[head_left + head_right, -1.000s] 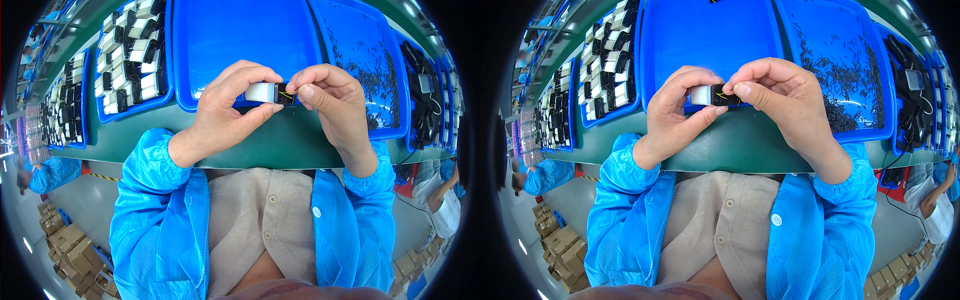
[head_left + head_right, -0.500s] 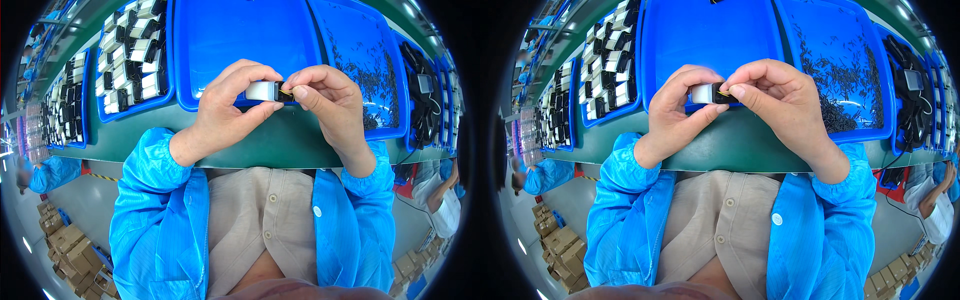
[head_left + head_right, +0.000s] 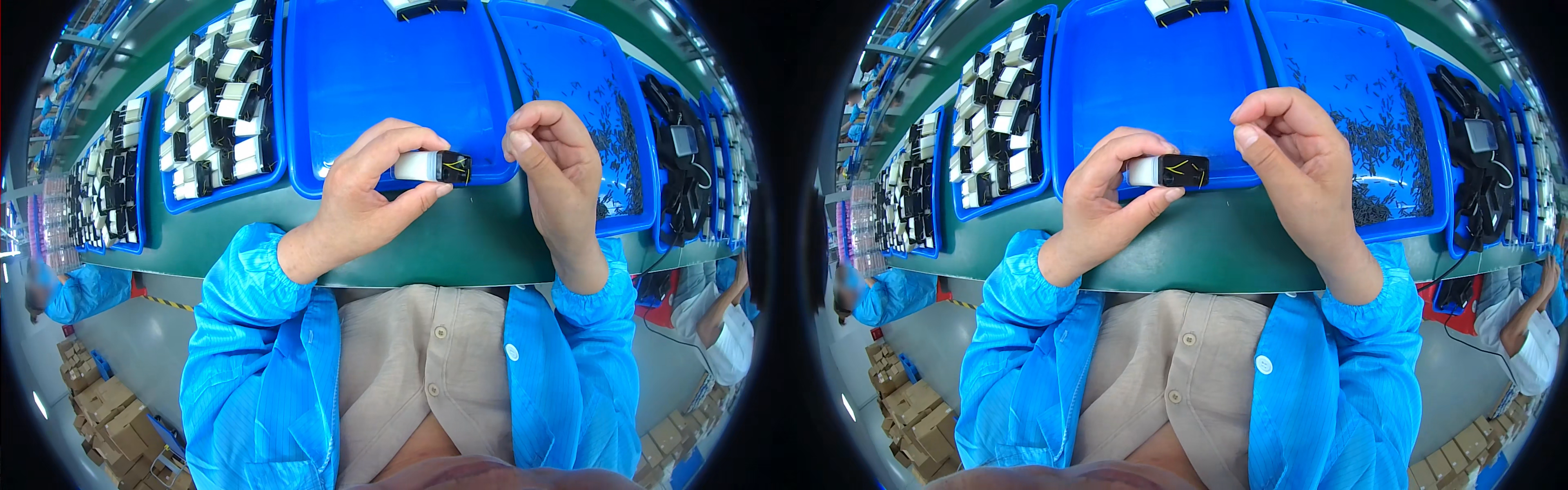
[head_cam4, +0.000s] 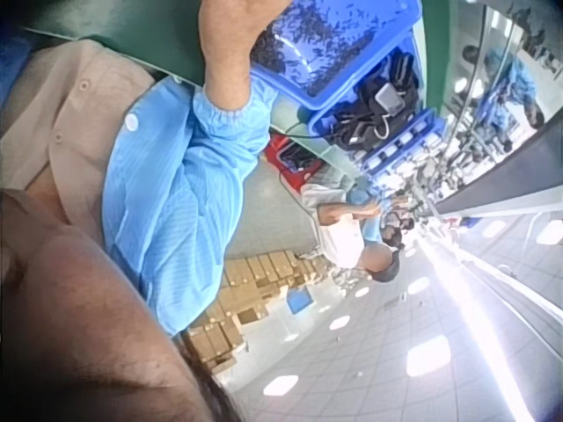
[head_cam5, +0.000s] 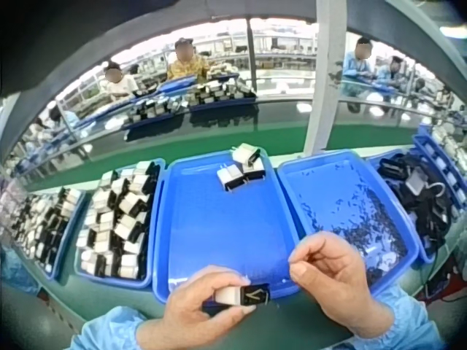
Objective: The recorder is assembling small electronic components by inserting internal pieces into grey plastic housings on a production line.
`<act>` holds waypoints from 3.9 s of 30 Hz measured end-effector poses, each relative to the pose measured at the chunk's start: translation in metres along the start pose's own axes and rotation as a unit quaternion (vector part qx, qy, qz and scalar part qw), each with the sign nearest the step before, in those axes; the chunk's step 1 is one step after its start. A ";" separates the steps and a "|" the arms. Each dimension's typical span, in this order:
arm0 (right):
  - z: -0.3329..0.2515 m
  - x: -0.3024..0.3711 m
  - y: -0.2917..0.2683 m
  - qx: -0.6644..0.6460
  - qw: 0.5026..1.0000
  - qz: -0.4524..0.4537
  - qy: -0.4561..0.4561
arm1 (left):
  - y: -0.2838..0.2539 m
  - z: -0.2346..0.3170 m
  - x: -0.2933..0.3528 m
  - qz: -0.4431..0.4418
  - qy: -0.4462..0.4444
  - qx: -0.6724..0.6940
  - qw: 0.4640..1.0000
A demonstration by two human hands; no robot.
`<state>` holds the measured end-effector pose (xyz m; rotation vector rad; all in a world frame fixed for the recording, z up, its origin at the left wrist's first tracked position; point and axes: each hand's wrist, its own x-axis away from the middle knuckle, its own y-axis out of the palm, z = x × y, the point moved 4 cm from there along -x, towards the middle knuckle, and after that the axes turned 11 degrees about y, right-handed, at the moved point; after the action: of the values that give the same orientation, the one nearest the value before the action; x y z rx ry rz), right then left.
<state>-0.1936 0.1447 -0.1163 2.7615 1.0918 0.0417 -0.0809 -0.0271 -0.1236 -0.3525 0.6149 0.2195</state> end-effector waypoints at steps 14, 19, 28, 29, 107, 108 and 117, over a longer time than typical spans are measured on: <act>-0.032 0.012 0.006 0.267 0.948 0.034 -0.168 | -0.007 0.013 0.006 -0.046 -0.002 -0.043 0.998; -0.027 0.010 0.007 0.259 0.953 0.004 -0.159 | -0.005 0.012 0.002 -0.044 0.003 -0.027 0.999; -0.025 0.009 0.021 0.365 0.913 0.006 -0.181 | 0.001 0.013 0.002 -0.075 0.075 -0.001 0.994; -0.024 0.008 0.022 0.366 0.913 0.007 -0.179 | 0.001 0.013 0.002 -0.075 0.076 0.001 0.994; -0.025 0.024 0.025 0.275 0.948 -0.066 -0.145 | 0.011 0.013 0.013 -0.110 0.000 0.261 0.959; -0.025 0.023 0.025 0.278 0.947 -0.065 -0.145 | 0.011 0.011 0.012 -0.113 -0.002 0.263 0.958; -0.023 0.019 0.024 0.255 0.954 -0.066 -0.140 | 0.009 0.010 0.009 -0.120 -0.005 0.261 0.958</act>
<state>-0.1658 0.1438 -0.0907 2.9728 1.3538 -0.7265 -0.0711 -0.0143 -0.1231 0.0870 0.5901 -0.1751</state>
